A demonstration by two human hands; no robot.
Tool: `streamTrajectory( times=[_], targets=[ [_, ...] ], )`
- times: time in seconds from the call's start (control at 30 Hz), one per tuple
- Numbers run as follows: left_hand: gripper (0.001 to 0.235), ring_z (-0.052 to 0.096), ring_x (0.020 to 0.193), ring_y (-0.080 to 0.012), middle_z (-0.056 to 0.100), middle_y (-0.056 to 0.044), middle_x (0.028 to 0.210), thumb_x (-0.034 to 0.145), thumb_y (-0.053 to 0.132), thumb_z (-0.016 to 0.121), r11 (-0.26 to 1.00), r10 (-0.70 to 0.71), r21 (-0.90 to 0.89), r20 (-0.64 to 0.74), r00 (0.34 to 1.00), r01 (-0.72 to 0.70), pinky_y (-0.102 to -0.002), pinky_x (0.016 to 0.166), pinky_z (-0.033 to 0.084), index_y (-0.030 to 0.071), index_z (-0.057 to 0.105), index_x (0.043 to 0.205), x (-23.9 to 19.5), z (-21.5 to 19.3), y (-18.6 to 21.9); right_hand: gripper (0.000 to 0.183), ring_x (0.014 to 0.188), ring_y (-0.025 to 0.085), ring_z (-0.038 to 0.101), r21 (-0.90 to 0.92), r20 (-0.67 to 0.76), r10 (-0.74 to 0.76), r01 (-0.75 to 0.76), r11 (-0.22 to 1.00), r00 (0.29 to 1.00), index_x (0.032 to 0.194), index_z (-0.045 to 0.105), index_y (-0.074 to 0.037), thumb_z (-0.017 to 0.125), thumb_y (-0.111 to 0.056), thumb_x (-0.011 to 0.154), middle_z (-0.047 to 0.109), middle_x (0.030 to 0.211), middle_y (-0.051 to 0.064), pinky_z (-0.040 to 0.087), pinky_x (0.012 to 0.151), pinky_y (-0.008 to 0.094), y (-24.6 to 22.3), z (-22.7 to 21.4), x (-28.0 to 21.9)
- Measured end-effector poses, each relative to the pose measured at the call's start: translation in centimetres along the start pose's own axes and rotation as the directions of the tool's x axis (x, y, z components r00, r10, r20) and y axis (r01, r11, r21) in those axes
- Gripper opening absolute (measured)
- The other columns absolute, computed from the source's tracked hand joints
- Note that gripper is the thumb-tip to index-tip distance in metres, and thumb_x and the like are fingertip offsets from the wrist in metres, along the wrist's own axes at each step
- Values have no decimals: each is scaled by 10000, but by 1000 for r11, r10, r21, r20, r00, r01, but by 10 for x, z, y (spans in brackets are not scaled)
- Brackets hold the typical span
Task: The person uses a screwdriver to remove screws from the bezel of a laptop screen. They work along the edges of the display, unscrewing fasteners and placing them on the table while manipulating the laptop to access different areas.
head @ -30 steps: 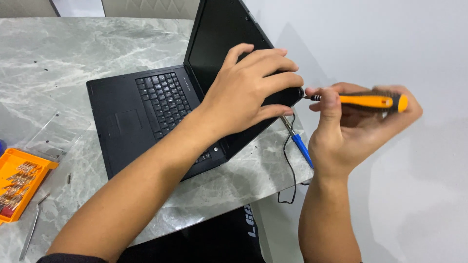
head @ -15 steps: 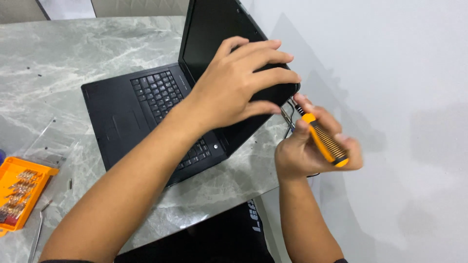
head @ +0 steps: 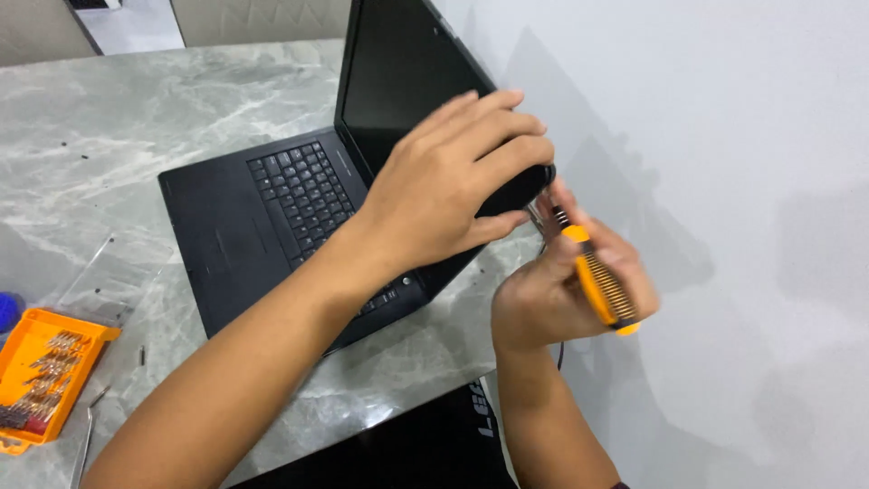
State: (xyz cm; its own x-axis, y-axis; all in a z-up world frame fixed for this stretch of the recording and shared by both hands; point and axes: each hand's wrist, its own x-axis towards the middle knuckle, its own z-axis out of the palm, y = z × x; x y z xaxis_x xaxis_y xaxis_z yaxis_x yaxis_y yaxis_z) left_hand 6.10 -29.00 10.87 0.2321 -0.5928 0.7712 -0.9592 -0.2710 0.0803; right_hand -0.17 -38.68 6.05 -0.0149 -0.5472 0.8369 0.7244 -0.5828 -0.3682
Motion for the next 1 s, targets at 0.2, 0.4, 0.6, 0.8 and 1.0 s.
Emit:
streamTrajectory(
  times=[0.2,0.4,0.6,0.8,1.0],
  targets=[
    [521,506,1262,-292,601,-56,1172,754,278,891,999,21,45,29,999,-22,-540,1072,349,117,564,1127,1,-7,1,253,810,390,665,201,105,301,-316,927,948,1091,358,-139,588,-154,985,563,938,188,621,711,432,1,-16,18],
    [535,512,1248,-285,584,-42,1145,735,288,893,998,9,61,31,999,-11,-520,1067,359,120,555,1113,1,-6,2,216,634,234,500,251,419,490,-616,747,764,1067,408,-145,448,10,921,429,777,96,516,675,416,20,-30,44],
    [547,490,1179,-294,529,-55,1129,739,255,847,1000,0,30,62,998,-2,-560,1077,359,95,519,1147,2,-12,2,216,471,52,262,13,784,428,-702,712,449,1098,492,-57,543,-186,932,375,672,2,224,425,218,34,-23,60],
    [488,488,1073,-292,475,-81,1093,784,197,809,999,26,-32,41,999,-24,-606,1062,350,82,517,1158,-1,-16,0,130,662,133,388,60,867,232,-555,830,441,892,407,-132,534,-107,905,457,735,16,364,574,262,46,-18,66],
    [450,498,1031,-286,487,-93,1080,804,176,823,998,37,-51,48,998,-34,-649,1064,315,75,523,1123,-1,-19,1,182,608,138,391,157,932,92,-619,770,350,856,402,-132,580,-100,876,448,685,40,338,596,290,63,-9,74]
  ],
)
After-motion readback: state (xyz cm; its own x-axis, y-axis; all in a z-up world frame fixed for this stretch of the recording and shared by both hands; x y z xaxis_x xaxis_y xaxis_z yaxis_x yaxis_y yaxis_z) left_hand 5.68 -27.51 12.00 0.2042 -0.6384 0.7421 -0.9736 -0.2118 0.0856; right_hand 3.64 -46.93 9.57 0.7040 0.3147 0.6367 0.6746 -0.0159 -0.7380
